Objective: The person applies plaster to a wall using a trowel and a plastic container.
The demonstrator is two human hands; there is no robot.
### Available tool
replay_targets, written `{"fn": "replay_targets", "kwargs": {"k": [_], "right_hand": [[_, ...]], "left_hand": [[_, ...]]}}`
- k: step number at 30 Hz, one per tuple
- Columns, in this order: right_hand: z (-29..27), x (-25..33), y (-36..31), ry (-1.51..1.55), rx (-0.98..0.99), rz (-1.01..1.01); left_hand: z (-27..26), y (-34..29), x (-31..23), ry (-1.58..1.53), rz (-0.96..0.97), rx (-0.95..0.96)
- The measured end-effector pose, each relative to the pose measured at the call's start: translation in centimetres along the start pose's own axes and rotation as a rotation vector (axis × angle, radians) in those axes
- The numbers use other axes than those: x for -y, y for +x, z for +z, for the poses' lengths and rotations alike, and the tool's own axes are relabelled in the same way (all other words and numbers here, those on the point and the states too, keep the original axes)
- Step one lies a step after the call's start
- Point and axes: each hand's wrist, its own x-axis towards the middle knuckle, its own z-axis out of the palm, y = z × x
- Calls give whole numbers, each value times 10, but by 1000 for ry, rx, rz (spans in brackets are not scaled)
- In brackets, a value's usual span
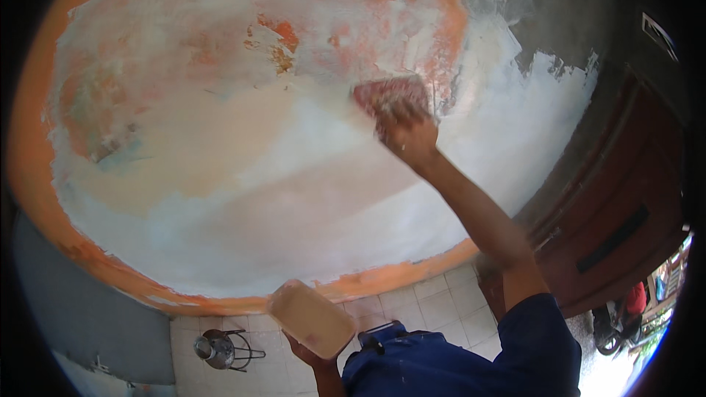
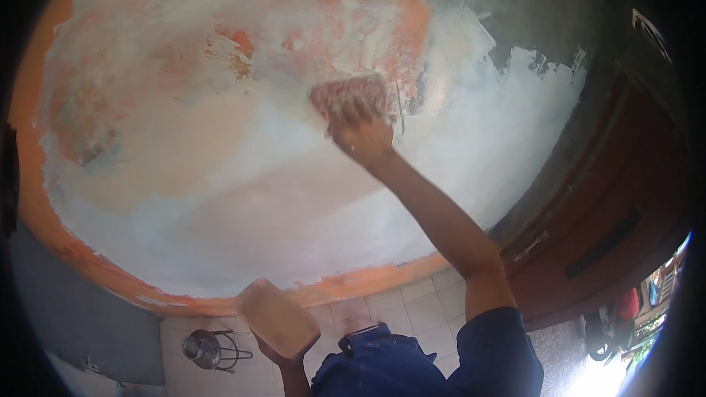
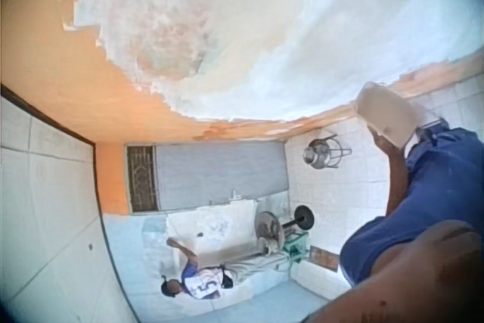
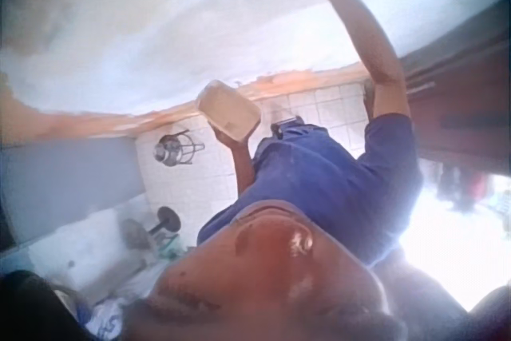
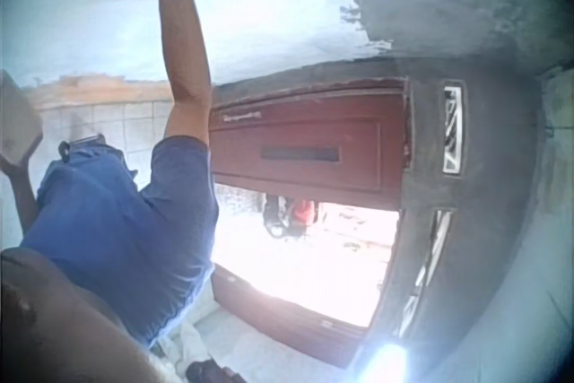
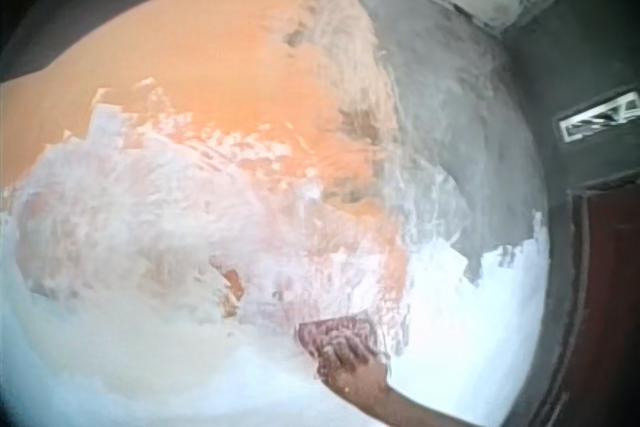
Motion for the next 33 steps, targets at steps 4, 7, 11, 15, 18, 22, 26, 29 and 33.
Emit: {"fn": "replay_targets", "kwargs": {"k": [4, 7, 11, 15, 18, 22, 26, 29, 33], "right_hand": [[-34, 5, -31, 255, 161, 309], [-74, -29, -17, 306, 36, 431], [-79, -85, -30, 157, -173, 500], [-64, -83, -59, 133, -157, 476], [-43, -71, -85, 89, -129, 393], [-3, -57, -115, 95, 65, 359], [35, -29, -183, 51, 163, 320], [33, -4, -236, 133, 268, 344], [17, 6, -267, 230, 409, 417]], "left_hand": [[17, 2, 7, 41, -34, 43], [15, 0, 10, -21, -90, 33], [-10, 1, 19, 138, -59, -23], [12, -2, 31, -3, -140, -64], [-2, 7, 38, 12, -112, -81], [25, 1, 42, 188, 0, -116], [45, 1, 50, 263, 67, -155], [40, 5, 57, 291, 74, -155], [43, 4, 63, 295, -1, -45]]}}
